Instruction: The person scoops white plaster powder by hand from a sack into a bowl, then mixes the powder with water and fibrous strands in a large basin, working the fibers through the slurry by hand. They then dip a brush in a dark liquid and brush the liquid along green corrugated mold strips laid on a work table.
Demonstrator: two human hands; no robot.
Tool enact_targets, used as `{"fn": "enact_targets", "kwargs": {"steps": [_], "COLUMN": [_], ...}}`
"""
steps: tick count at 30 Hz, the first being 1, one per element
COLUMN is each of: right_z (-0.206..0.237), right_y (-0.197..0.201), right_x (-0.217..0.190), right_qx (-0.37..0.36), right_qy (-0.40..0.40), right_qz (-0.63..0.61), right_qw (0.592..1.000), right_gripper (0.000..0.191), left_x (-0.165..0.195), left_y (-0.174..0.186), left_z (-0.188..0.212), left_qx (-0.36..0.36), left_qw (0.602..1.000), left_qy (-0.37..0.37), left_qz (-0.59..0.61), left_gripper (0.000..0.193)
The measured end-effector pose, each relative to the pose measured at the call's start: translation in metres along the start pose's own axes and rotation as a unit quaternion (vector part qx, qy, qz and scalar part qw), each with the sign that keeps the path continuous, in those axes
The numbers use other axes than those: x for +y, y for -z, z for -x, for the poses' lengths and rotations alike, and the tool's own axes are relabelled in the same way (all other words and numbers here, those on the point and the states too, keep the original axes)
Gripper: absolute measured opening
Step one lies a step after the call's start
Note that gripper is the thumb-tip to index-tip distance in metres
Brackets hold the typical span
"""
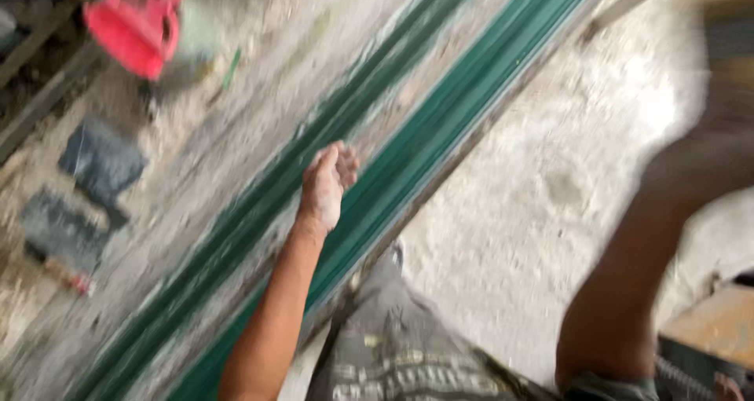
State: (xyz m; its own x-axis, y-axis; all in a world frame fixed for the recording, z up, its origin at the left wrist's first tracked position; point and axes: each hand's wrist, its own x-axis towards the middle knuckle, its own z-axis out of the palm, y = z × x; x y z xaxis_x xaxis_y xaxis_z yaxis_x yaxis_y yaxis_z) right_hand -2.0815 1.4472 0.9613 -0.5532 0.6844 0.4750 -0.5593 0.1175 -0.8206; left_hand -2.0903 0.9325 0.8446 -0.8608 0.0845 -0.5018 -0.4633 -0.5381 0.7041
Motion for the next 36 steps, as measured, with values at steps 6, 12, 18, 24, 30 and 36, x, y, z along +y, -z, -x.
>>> {"fn": "enact_targets", "kwargs": {"steps": [6,12,18,24,30,36], "right_z": [0.044,-0.124,-0.167,-0.253,-0.424,-0.399], "right_y": [-0.027,0.031,0.017,0.025,0.046,0.006], "right_x": [0.076,0.093,0.186,0.267,0.322,0.397], "right_qx": [0.01,0.047,0.104,0.039,0.085,0.012], "right_qy": [-0.112,-0.014,-0.04,-0.082,-0.02,-0.18], "right_qz": [0.098,0.045,0.055,0.025,-0.016,0.014], "right_qw": [0.989,0.998,0.992,0.996,0.996,0.983], "right_gripper": [0.013,0.015,0.017,0.019,0.021,0.023], "left_x": [-0.014,-0.04,-0.088,-0.121,-0.127,-0.136], "left_y": [-0.062,-0.075,-0.082,-0.122,-0.245,-0.318], "left_z": [-0.046,-0.083,-0.141,-0.203,-0.279,-0.321], "left_qx": [0.015,0.046,0.066,0.086,0.171,0.145], "left_qw": [0.999,0.993,0.955,0.945,0.931,0.931], "left_qy": [0.021,0.017,-0.034,-0.098,-0.025,-0.083], "left_qz": [-0.023,-0.109,-0.286,-0.301,-0.322,-0.324], "left_gripper": [0.037,0.04,0.051,0.049,0.05,0.052]}}
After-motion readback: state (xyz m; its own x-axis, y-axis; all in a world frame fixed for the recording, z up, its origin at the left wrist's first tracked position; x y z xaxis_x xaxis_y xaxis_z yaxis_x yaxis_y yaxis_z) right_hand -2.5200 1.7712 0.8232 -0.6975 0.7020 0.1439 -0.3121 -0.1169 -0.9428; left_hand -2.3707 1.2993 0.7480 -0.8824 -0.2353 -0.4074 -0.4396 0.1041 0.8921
